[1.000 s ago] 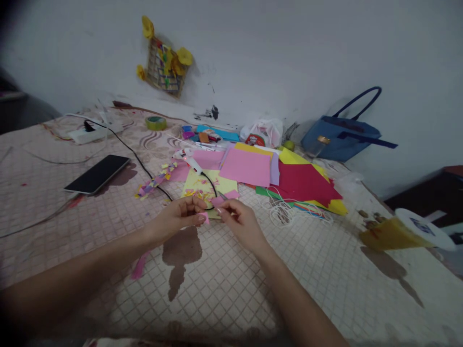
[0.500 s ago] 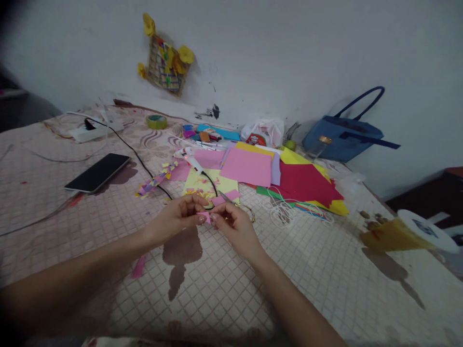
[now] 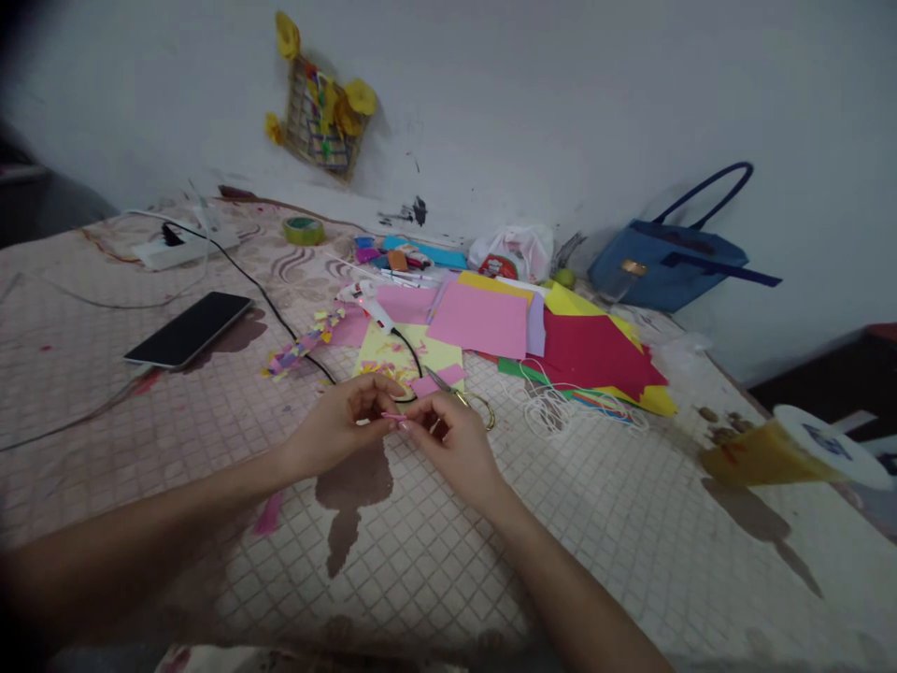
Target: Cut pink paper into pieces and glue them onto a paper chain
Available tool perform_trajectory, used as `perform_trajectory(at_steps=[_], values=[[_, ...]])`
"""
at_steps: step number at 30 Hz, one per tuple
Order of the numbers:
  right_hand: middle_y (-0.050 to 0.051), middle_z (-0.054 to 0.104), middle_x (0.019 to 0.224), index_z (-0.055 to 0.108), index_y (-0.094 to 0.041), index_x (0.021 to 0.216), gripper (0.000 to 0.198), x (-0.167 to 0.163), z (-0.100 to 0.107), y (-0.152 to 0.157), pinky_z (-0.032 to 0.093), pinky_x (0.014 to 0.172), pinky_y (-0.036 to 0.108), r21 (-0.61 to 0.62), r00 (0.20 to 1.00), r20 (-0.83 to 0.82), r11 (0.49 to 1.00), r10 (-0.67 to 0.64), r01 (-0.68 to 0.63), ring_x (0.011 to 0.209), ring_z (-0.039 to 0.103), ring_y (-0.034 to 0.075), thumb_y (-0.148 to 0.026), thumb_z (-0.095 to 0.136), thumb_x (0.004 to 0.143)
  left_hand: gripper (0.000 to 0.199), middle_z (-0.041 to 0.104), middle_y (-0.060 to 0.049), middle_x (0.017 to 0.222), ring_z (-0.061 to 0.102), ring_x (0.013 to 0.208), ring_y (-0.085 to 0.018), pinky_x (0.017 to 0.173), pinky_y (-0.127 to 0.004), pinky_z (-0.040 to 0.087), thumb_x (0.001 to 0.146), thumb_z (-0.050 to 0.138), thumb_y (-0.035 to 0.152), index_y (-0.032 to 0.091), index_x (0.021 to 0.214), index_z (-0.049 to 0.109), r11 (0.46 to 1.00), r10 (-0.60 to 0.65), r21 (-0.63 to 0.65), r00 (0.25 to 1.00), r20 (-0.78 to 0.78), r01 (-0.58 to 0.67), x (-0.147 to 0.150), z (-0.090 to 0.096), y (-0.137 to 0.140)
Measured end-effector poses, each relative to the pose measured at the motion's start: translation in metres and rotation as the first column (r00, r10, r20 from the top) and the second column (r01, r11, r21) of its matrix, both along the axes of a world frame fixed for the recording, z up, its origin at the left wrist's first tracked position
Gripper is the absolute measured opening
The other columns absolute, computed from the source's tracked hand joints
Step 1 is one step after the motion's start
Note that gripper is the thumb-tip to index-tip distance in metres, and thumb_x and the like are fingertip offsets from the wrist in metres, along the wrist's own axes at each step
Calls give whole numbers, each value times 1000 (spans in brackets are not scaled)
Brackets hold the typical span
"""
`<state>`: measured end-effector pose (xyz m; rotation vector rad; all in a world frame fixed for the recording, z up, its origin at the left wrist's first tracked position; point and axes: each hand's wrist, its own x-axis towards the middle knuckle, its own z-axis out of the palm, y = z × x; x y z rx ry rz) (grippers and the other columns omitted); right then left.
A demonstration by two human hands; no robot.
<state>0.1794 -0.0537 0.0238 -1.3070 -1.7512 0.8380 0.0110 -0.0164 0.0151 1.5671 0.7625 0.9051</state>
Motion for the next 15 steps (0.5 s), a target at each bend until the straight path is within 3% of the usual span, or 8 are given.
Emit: perform_trajectory(at_steps=[9, 15], values=[[1, 55, 70, 56, -20, 73, 6, -4, 3, -2, 34, 54, 24, 185, 981, 190, 983, -25, -11, 63, 49, 12, -18, 53, 78, 26, 59, 0, 72, 55, 66, -11, 64, -25, 42, 73, 57, 16, 18, 98, 51, 995, 24, 96, 998, -65, -17, 0, -2, -3], [0, 53, 69, 54, -18, 73, 7, 0, 2, -1, 36, 54, 23, 33, 999, -35, 999, 19, -18, 62, 47, 11, -21, 52, 79, 21, 59, -1, 76, 55, 68, -11, 64, -25, 42, 71, 64, 22, 16, 89, 55, 999, -21, -44, 1000, 17, 22, 0, 0, -1]])
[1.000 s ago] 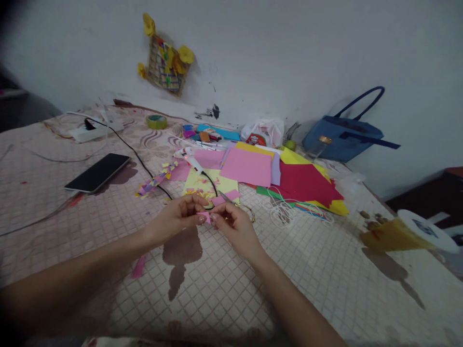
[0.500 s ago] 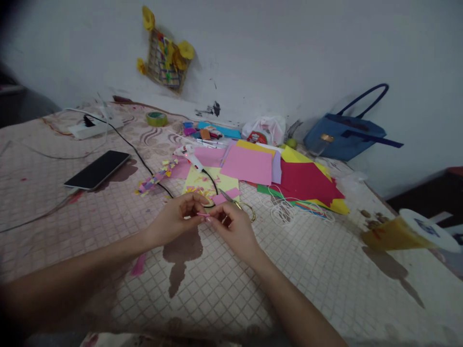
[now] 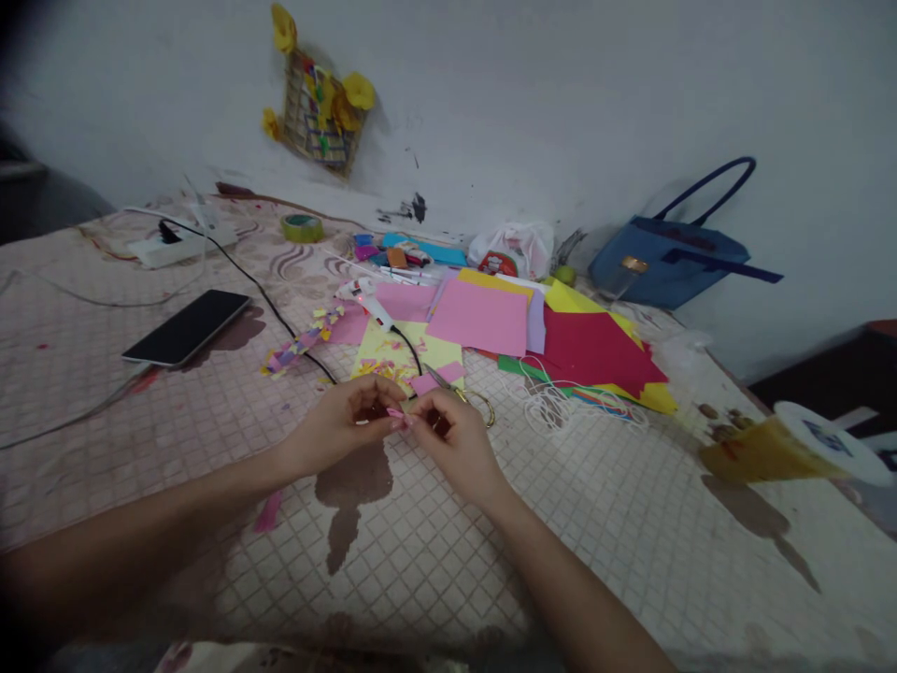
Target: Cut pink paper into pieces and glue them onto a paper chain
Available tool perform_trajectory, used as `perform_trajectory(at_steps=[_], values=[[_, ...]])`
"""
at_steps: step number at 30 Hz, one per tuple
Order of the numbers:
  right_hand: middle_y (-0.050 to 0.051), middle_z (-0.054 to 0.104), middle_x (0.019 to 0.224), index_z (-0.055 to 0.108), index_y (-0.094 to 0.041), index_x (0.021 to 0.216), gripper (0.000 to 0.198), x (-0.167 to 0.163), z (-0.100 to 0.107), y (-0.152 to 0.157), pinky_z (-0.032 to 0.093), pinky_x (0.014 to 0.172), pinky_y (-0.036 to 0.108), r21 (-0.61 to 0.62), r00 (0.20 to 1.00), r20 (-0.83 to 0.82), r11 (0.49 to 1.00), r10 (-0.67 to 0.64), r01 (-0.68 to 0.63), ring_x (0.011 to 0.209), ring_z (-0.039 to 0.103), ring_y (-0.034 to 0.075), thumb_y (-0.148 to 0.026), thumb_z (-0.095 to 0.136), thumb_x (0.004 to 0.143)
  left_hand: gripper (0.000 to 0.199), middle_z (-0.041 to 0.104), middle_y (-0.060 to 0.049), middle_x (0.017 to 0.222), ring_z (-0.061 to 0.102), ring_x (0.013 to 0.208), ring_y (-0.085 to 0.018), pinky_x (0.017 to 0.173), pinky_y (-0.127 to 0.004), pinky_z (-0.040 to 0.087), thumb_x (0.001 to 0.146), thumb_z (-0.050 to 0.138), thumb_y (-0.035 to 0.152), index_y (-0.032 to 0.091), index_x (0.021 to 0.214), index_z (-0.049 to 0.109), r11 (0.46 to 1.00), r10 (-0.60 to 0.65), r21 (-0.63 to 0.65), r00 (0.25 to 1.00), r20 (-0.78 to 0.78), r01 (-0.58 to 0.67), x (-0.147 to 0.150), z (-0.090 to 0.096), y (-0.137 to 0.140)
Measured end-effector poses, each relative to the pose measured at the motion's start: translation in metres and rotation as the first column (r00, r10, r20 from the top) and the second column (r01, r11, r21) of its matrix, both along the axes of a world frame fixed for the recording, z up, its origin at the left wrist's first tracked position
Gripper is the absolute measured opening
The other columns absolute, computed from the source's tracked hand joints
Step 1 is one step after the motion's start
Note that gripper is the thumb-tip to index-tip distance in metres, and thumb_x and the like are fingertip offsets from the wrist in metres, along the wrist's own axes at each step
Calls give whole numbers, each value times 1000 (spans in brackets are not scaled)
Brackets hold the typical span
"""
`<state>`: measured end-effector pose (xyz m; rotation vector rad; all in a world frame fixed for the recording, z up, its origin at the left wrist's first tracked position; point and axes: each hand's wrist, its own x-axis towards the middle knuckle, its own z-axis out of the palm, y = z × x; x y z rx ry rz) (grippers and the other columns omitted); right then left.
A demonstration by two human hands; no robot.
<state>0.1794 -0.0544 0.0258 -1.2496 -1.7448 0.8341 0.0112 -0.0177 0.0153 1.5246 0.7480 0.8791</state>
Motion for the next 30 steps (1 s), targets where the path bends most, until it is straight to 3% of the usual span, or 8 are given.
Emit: perform_trajectory(at_steps=[6, 11, 15, 21, 27, 30], values=[[-2, 50, 63, 53, -18, 71, 13, 2, -3, 4, 34, 50, 21, -116, 978, -206, 992, 23, -48, 55, 43, 9, -28, 56, 78, 16, 61, -3, 71, 54, 67, -11, 65, -24, 40, 71, 65, 26, 12, 73, 58, 976, -62, -205, 995, 79, 77, -1, 2, 1], [-3, 47, 61, 52, -18, 70, 15, 1, -5, 3, 30, 46, 20, -169, 961, -276, 985, -6, -42, 51, 39, 7, -30, 58, 77, 18, 59, -1, 65, 52, 62, -9, 64, -23, 40, 75, 60, 29, 13, 67, 58, 966, -18, -253, 994, 108, 45, 1, 5, -1], [-5, 44, 58, 51, -18, 69, 16, 0, -7, 2, 29, 44, 20, -198, 947, -320, 979, -19, -47, 49, 37, 7, -29, 58, 77, 31, 58, -2, 64, 53, 63, -11, 64, -25, 41, 81, 50, 40, 13, 68, 59, 956, -5, -290, 994, 110, 38, 2, 7, 0], [-5, 43, 56, 50, -18, 67, 16, 0, -10, 3, 27, 43, 19, -221, 923, -384, 974, -36, -54, 48, 35, 6, -28, 59, 75, 24, 59, -1, 66, 52, 63, -11, 62, -24, 41, 74, 62, 37, 14, 68, 59, 972, -86, -218, 996, 32, 91, 1, 1, 0], [-6, 42, 54, 50, -18, 64, 18, -5, -10, 2, 26, 41, 19, -264, 907, -415, 964, -75, -41, 46, 34, 6, -29, 60, 74, 20, 56, -1, 65, 50, 63, -10, 61, -23, 39, 77, 58, 32, 13, 70, 57, 985, -116, -131, 993, -5, 114, 1, -1, -1], [-6, 42, 53, 49, -18, 63, 18, -7, -9, 1, 25, 41, 19, -280, 897, -429, 960, -108, -19, 45, 34, 5, -28, 61, 72, 16, 57, -1, 67, 50, 64, -10, 62, -23, 39, 75, 60, 29, 13, 72, 57, 982, -123, -149, 992, -10, 120, 0, -4, 0]])
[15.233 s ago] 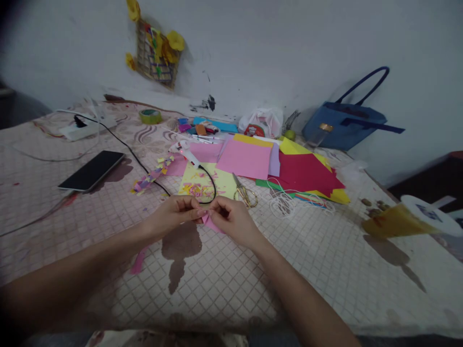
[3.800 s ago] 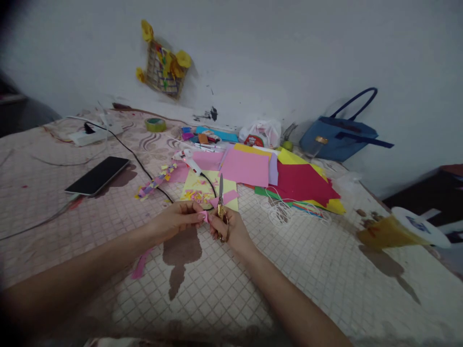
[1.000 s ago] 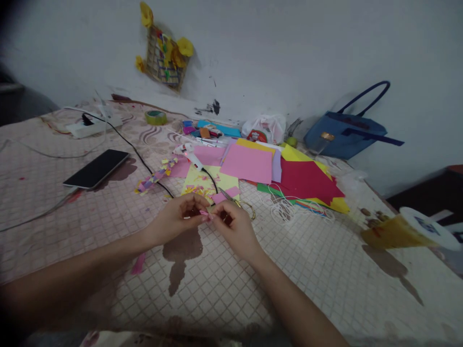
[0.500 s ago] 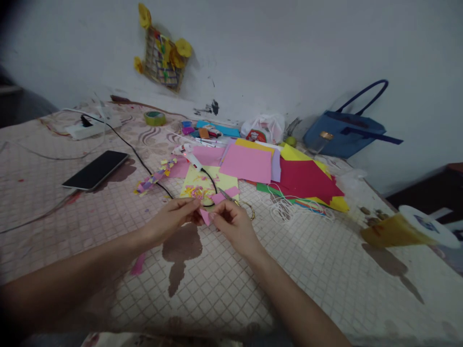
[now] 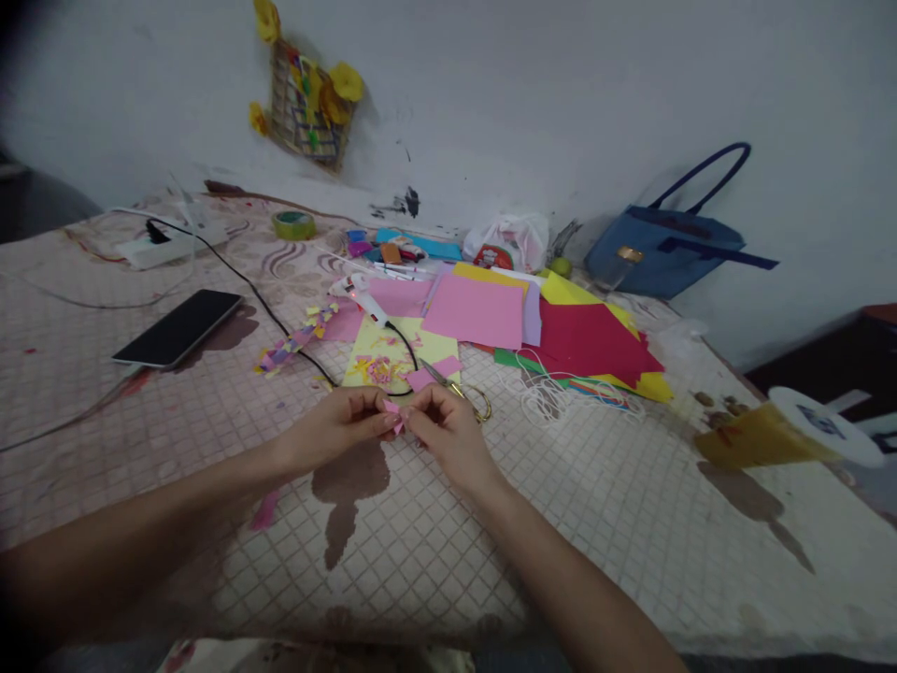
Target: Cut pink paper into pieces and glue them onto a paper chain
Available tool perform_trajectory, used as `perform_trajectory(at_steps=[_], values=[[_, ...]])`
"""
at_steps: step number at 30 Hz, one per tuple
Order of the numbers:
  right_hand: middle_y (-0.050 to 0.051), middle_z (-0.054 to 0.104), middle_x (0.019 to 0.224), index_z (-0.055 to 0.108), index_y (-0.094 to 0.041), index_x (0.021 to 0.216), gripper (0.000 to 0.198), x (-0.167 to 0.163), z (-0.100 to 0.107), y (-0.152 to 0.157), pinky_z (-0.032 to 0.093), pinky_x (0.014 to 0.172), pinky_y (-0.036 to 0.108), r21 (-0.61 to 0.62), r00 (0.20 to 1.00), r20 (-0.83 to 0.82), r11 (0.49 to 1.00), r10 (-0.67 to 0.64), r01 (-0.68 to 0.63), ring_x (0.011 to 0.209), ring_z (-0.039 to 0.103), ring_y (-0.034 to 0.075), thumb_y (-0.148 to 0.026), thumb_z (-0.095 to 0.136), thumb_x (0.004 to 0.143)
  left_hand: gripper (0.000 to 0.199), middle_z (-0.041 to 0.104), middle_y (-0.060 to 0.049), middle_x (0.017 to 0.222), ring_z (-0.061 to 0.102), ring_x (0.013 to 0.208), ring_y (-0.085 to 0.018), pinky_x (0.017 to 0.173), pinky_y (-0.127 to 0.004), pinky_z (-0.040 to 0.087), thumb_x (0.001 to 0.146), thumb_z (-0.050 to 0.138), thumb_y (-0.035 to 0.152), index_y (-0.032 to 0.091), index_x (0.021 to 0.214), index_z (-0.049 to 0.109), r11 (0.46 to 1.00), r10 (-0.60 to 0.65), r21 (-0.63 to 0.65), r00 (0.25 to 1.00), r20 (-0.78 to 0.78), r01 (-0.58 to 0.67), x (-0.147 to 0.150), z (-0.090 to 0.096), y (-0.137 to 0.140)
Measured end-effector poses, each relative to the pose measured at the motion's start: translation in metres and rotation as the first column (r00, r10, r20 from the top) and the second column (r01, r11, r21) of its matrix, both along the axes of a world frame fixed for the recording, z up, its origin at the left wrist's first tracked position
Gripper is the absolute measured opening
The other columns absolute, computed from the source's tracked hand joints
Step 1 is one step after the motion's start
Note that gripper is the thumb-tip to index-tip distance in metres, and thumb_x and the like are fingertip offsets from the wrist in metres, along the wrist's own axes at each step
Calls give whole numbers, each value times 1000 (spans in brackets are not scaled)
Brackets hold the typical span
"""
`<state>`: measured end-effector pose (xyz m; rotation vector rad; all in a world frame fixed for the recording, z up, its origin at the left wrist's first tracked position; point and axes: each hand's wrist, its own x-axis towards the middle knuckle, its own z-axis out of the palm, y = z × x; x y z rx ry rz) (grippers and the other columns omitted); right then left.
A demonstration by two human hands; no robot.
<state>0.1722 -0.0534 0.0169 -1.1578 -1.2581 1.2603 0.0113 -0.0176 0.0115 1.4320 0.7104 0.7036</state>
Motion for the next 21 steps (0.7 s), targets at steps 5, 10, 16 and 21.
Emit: perform_trajectory(at_steps=[5, 10, 16, 21], values=[[-6, 42, 52, 49, -17, 62, 18, -3, 1, -1, 23, 40, 18, -21, 999, -33, 999, -43, 42, 44, 32, 5, -26, 61, 71, 16, 55, 2, 66, 50, 62, -9, 60, -23, 38, 69, 66, 25, 14, 73, 54, 997, -32, -66, 999, -1, 32, 0, -6, 1], [-7, 42, 51, 49, -17, 61, 18, -5, 0, -2, 24, 40, 18, -27, 997, -49, 998, -59, 58, 44, 32, 4, -25, 62, 71, 23, 55, 3, 66, 51, 61, -8, 60, -22, 39, 65, 68, 19, 14, 78, 50, 991, -15, -130, 996, 85, 26, 2, -2, 0], [-7, 40, 51, 48, -18, 65, 18, 0, -2, 1, 24, 40, 18, -3, 996, -27, 996, -84, 84, 44, 32, 5, -27, 60, 74, 36, 61, 1, 69, 57, 66, -10, 64, -24, 43, 61, 72, 17, 15, 90, 50, 984, -54, -164, 990, 131, 76, 3, -1, -1], [-1, 52, 68, 56, -19, 77, 8, 9, 4, 1, 39, 54, 23, 382, 954, 272, 924, -124, 11, 61, 47, 10, -26, 55, 81, 41, 64, -7, 71, 58, 60, -12, 59, -26, 44, 79, 49, 50, 10, 78, 58, 881, -55, -465, 995, 77, 85, -1, -1, 5]])
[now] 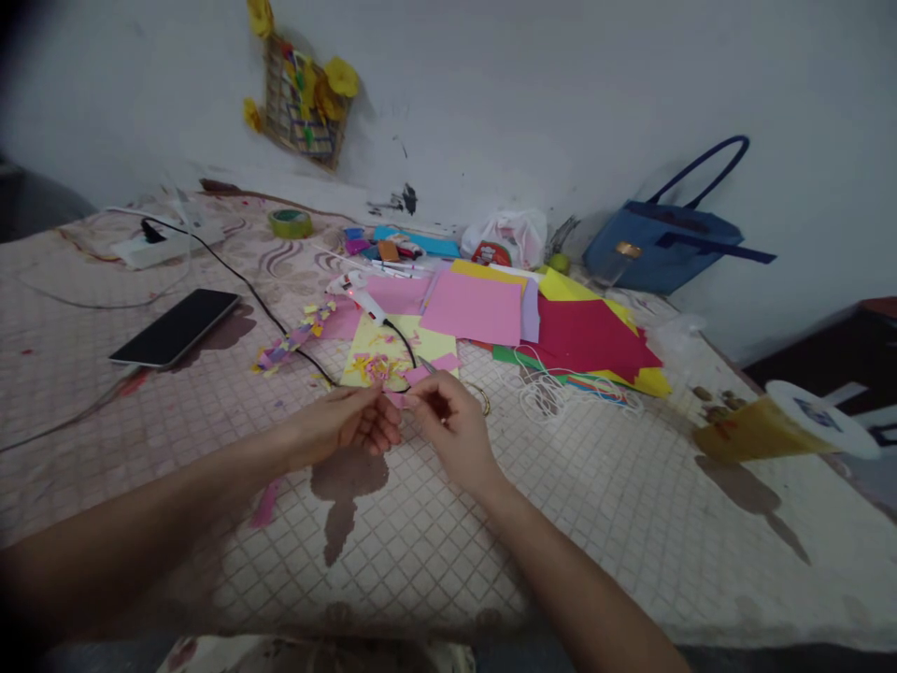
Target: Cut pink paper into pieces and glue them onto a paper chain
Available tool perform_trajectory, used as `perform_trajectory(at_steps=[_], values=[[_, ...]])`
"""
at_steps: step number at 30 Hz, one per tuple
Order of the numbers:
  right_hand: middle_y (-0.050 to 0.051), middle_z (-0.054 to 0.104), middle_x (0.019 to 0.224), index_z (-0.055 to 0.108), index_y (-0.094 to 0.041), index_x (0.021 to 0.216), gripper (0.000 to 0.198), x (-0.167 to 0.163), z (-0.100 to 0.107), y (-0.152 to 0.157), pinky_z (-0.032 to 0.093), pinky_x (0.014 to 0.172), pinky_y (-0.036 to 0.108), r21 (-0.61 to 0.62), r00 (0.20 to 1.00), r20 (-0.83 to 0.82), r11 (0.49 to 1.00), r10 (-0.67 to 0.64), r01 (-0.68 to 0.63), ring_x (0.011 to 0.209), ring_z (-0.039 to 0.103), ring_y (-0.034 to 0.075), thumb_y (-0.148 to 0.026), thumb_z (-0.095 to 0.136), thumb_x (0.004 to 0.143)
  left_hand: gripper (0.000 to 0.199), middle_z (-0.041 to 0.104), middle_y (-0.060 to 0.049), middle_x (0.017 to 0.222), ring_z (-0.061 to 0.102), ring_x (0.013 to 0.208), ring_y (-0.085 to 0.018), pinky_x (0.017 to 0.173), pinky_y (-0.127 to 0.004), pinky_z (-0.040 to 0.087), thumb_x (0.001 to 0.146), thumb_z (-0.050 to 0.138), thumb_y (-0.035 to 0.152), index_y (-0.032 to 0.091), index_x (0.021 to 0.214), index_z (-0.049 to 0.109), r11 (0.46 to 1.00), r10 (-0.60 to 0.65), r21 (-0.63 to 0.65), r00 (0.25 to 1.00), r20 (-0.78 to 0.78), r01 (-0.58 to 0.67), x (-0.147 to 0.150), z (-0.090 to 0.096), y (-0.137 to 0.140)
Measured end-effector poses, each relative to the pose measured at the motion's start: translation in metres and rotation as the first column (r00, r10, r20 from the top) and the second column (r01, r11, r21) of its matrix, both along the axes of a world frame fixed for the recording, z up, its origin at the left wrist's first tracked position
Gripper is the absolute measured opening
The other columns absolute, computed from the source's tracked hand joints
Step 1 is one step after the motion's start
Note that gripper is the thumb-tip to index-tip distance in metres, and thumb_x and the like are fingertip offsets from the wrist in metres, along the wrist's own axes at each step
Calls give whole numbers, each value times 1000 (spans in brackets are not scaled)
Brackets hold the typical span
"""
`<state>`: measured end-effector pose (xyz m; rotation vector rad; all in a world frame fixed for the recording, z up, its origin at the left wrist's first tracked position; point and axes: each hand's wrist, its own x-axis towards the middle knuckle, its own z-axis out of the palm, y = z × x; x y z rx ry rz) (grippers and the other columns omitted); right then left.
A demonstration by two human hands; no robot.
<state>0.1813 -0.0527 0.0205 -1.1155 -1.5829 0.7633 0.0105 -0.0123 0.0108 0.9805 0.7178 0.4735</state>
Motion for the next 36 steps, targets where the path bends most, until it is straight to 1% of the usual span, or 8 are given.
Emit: perform_trajectory(at_steps=[3, 5, 7, 10, 13, 17, 26, 36], values=[[3, 58, 82, 61, -21, 82, 9, 4, 3, -1, 42, 70, 29, 260, 961, 273, 958, 45, -119, 80, 54, 15, -18, 52, 82, 36, 62, -5, 68, 56, 57, -10, 56, -23, 43, 77, 55, 45, 10, 74, 59, 981, -53, -185, 997, 53, 62, -3, 4, 3], [4, 59, 85, 61, -21, 85, 11, 6, 3, -1, 43, 72, 30, 291, 940, 335, 943, 59, -162, 83, 54, 16, -17, 51, 83, 24, 59, -1, 65, 53, 54, -7, 56, -20, 41, 73, 64, 35, 11, 73, 58, 984, -7, -174, 996, 92, 23, -3, 7, 3], [4, 59, 87, 59, -21, 89, 10, 6, 1, -1, 44, 65, 27, 221, 962, 271, 971, 31, -94, 78, 55, 15, -21, 51, 84, 19, 57, 1, 63, 50, 53, -5, 55, -19, 40, 72, 65, 29, 12, 70, 56, 997, 65, -58, 992, 110, -59, -3, 8, 1], [4, 58, 79, 56, -19, 86, 18, 5, -1, 1, 40, 50, 23, -11, 995, 104, 1000, 4, -3, 63, 53, 12, -33, 45, 87, 20, 54, 2, 63, 48, 53, -5, 54, -19, 37, 76, 60, 31, 13, 68, 54, 974, 151, 160, 986, 73, -161, -2, 10, 0], [2, 55, 69, 55, -17, 75, 28, 2, -1, 1, 36, 43, 21, -216, 995, -28, 972, 94, -98, 55, 50, 10, -39, 42, 88, 20, 52, 3, 61, 46, 54, -6, 54, -20, 37, 78, 57, 31, 14, 68, 53, 928, 192, 323, 981, 21, -189, -1, 9, -1], [-2, 50, 61, 55, -17, 72, 20, -5, 1, 0, 35, 42, 19, -299, 986, -90, 941, 137, -158, 51, 46, 8, -35, 54, 80, 20, 50, 3, 60, 46, 55, -7, 55, -20, 37, 80, 54, 29, 14, 67, 53, 874, 168, 463, 986, -7, -146, 0, 8, -1], [-4, 48, 59, 52, -17, 69, 17, -2, -1, 1, 35, 47, 19, -289, 978, -42, 934, 206, -209, 51, 44, 7, -29, 55, 80, 17, 54, 1, 64, 48, 58, -7, 56, -20, 37, 77, 58, 30, 13, 73, 57, 864, 128, 499, 989, -76, -74, -2, 3, 1], [1, 55, 64, 53, -16, 75, 36, -1, -8, 3, 36, 40, 18, -395, 945, -266, 872, 192, -288, 49, 51, 7, -47, 40, 87, 18, 51, 3, 57, 46, 54, -7, 54, -21, 35, 75, 58, 25, 13, 62, 53, 900, 162, 416, 986, -46, -129, 0, 16, -4]])
